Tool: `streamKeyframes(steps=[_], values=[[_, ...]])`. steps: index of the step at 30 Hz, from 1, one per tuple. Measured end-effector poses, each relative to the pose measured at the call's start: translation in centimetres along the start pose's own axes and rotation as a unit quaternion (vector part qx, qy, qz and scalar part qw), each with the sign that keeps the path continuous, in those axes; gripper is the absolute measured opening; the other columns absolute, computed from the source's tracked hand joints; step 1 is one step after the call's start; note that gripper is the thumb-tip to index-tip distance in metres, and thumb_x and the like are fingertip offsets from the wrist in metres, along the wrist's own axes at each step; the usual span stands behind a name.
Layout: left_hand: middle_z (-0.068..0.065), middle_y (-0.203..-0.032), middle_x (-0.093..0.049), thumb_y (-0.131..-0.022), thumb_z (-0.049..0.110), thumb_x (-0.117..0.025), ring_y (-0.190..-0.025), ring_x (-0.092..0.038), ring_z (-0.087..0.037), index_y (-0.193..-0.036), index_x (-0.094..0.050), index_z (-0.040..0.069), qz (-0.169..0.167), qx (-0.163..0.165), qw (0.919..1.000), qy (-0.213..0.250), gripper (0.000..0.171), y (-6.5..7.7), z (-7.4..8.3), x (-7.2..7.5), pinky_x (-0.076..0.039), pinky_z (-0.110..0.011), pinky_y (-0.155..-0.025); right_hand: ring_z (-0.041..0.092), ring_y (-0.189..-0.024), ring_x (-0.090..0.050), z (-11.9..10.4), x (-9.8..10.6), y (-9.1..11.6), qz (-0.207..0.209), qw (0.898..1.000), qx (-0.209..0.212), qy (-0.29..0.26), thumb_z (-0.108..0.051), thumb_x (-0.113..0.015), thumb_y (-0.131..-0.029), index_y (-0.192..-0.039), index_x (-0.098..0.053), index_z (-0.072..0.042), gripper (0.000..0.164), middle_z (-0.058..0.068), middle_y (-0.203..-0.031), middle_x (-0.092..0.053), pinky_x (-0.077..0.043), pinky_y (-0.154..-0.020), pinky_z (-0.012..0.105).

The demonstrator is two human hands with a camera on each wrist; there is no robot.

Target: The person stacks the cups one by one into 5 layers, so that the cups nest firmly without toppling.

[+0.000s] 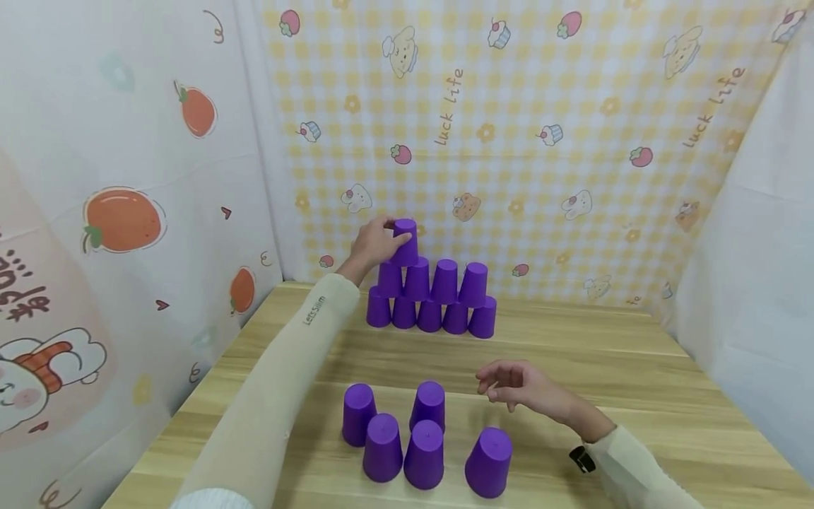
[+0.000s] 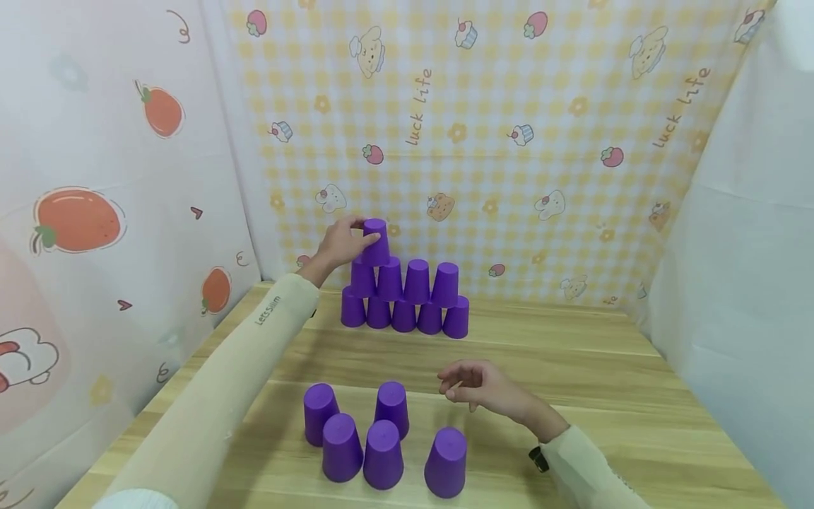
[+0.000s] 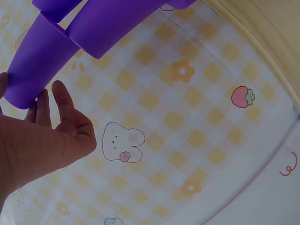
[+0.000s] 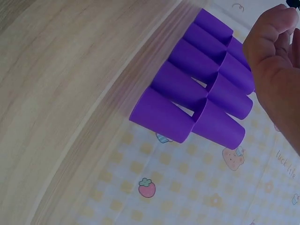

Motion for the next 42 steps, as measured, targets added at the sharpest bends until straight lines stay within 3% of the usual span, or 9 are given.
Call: streamKeyframes(steps=[7,15,18,20,26,31,36,39,42], values=[[-0.007,-0.142,-0.055,-0.092,0.041,-0.068,-0.127,-0.053,-0.031,-0.145,-0.044,0.013,-0.011,0.009,0.9998,0.013,0.065,0.7,-0.6,-0.5,-0.043,-0.050,-0.101,0.023,-0.100,-0.065,0.6,-0.1,0.8,-0.001,1.000,0.010,0.005,-0.003,-0.058,-0.096,-0.128,-0.053,0.012,0.036,0.037,-0.116,-0.058,-0.053,-0.064,0.023],[-0.016,-0.143,-0.039,-0.092,0.040,-0.065,-0.120,-0.051,-0.036,-0.142,-0.045,0.012,0.026,0.015,0.9977,0.060,0.061,3.2,-2.7,-0.8,-0.044,-0.053,-0.096,0.026,-0.097,-0.065,-0.1,0.3,1.6,-0.071,0.997,0.037,0.014,0.003,-0.062,-0.093,-0.130,-0.056,0.007,0.038,0.031,-0.117,-0.061,-0.057,-0.077,0.033],[-0.019,-0.141,-0.041,-0.093,0.036,-0.065,-0.122,-0.048,-0.037,-0.140,-0.047,0.008,0.028,-0.012,0.9965,0.078,0.057,4.2,-3.3,-1.4,-0.043,-0.053,-0.097,0.029,-0.098,-0.064,-0.3,0.6,1.7,-0.085,0.996,0.033,0.015,0.004,-0.063,-0.092,-0.131,-0.057,0.003,0.040,0.027,-0.118,-0.062,-0.058,-0.076,0.032],[-0.020,-0.137,-0.042,-0.093,0.033,-0.065,-0.114,-0.050,-0.036,-0.138,-0.048,0.006,0.034,-0.032,0.9954,0.084,0.056,4.8,-3.7,-2.0,-0.046,-0.051,-0.092,0.033,-0.098,-0.064,-0.3,0.7,1.8,-0.092,0.995,0.037,0.016,0.004,-0.064,-0.091,-0.131,-0.057,0.002,0.041,0.025,-0.118,-0.063,-0.057,-0.075,0.032],[-0.023,-0.122,-0.044,-0.091,0.022,-0.070,-0.090,-0.052,-0.029,-0.133,-0.052,0.002,0.027,-0.090,0.9891,0.113,0.050,7.3,-4.1,-3.3,-0.047,-0.038,-0.075,0.029,-0.102,-0.063,0.1,0.4,1.9,-0.121,0.992,0.035,-0.018,-0.015,-0.075,-0.089,-0.132,-0.056,0.005,0.050,0.017,-0.122,-0.065,-0.055,-0.074,0.028],[-0.021,-0.124,-0.051,-0.092,0.015,-0.069,-0.088,-0.055,-0.025,-0.129,-0.054,-0.002,-0.042,-0.153,0.9766,0.145,0.044,9.2,-3.9,-4.2,-0.049,-0.034,-0.074,0.023,-0.099,-0.064,0.3,0.1,1.7,-0.124,0.991,0.048,-0.015,-0.009,-0.082,-0.082,-0.130,-0.055,0.010,0.058,0.020,-0.122,-0.064,-0.052,-0.063,0.020],[-0.011,-0.125,-0.055,-0.094,0.020,-0.070,-0.089,-0.057,-0.018,-0.129,-0.056,0.007,-0.139,-0.172,0.9658,0.135,0.039,10.9,-3.9,-5.3,-0.052,-0.030,-0.073,0.019,-0.099,-0.064,0.5,-0.4,1.8,-0.126,0.991,0.042,0.000,0.001,-0.080,-0.078,-0.129,-0.059,0.004,0.056,0.019,-0.126,-0.063,-0.052,-0.060,0.020],[-0.009,-0.126,-0.057,-0.094,0.022,-0.069,-0.092,-0.060,-0.021,-0.129,-0.056,0.007,-0.211,-0.190,0.9496,0.132,0.040,11.8,-3.9,-5.9,-0.053,-0.036,-0.076,0.019,-0.101,-0.064,0.7,-0.8,1.9,-0.144,0.988,0.050,-0.018,0.003,-0.078,-0.079,-0.128,-0.059,0.005,0.052,0.022,-0.126,-0.061,-0.053,-0.060,0.020],[-0.010,-0.131,-0.056,-0.093,0.027,-0.070,-0.102,-0.060,-0.027,-0.132,-0.054,0.008,-0.290,-0.211,0.9258,0.119,0.047,12.5,-4.0,-6.4,-0.052,-0.043,-0.084,0.022,-0.105,-0.064,0.9,-1.1,1.9,-0.168,0.983,0.055,-0.042,0.004,-0.077,-0.080,-0.126,-0.058,0.007,0.050,0.024,-0.125,-0.061,-0.054,-0.062,0.022]])
Point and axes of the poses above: each hand's wrist, its own y-axis away from the middle knuckle, its own x-axis out of the back of the hand, z = x × y, the point moved 3 cm from there along -y, towards the middle knuckle
